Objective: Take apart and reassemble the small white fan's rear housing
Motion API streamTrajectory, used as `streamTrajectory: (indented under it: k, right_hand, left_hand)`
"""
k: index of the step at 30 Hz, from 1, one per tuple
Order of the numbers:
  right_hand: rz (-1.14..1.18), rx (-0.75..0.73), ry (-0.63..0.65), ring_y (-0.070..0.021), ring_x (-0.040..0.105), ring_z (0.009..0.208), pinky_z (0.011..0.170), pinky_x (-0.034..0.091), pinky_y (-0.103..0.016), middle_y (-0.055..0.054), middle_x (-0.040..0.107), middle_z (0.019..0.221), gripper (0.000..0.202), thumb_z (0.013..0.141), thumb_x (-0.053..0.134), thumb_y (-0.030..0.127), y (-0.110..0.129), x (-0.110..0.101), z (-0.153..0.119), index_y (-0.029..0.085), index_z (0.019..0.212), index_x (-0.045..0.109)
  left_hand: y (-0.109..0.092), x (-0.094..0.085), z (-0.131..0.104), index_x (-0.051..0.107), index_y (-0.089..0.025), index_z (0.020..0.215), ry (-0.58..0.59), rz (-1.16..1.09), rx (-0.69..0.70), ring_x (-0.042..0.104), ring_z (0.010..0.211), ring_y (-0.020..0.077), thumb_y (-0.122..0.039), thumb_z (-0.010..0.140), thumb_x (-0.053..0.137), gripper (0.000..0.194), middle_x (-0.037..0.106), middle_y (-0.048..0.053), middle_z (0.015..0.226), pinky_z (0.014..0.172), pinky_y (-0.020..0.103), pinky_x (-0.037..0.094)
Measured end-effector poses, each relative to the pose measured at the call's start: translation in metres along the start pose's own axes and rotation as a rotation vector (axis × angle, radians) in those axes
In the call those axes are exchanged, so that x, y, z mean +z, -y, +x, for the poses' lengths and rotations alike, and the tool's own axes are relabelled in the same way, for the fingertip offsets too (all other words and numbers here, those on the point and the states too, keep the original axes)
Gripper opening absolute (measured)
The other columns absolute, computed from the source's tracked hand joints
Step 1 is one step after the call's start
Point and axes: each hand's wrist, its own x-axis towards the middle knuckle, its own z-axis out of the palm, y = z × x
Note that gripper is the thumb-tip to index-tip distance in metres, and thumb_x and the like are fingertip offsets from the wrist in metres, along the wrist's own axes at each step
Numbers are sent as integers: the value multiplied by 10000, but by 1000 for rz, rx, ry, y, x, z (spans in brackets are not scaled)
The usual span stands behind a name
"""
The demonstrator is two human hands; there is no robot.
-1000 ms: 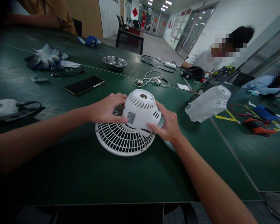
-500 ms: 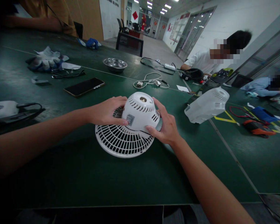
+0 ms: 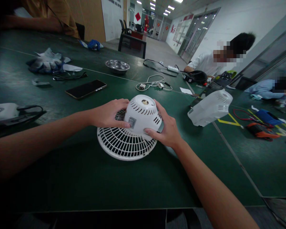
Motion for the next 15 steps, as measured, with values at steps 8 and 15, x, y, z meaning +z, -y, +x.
streamTrajectory:
  k: [8, 15]
  right_hand:
    - [29, 65, -10, -404, 594, 1364, 1127, 495, -670, -77, 517, 1606, 1051, 758, 841, 547, 6, 4, 1, 359, 1634, 292]
    - [39, 75, -21, -409, 555, 1412, 1165, 451, -684, -79, 505, 1617, 1045, 774, 838, 560, 8, 7, 3, 360, 1638, 286]
  left_hand:
    - [0, 2, 0, 706, -177, 1182, -28, 17, 28, 644, 1037, 299, -742, 860, 636, 655, 679, 142, 1178, 893, 434, 502]
    - [0, 3, -1, 719, -165, 1182, -30, 16, 11, 649, 1051, 303, -743, 870, 616, 665, 672, 151, 1217, 884, 421, 508]
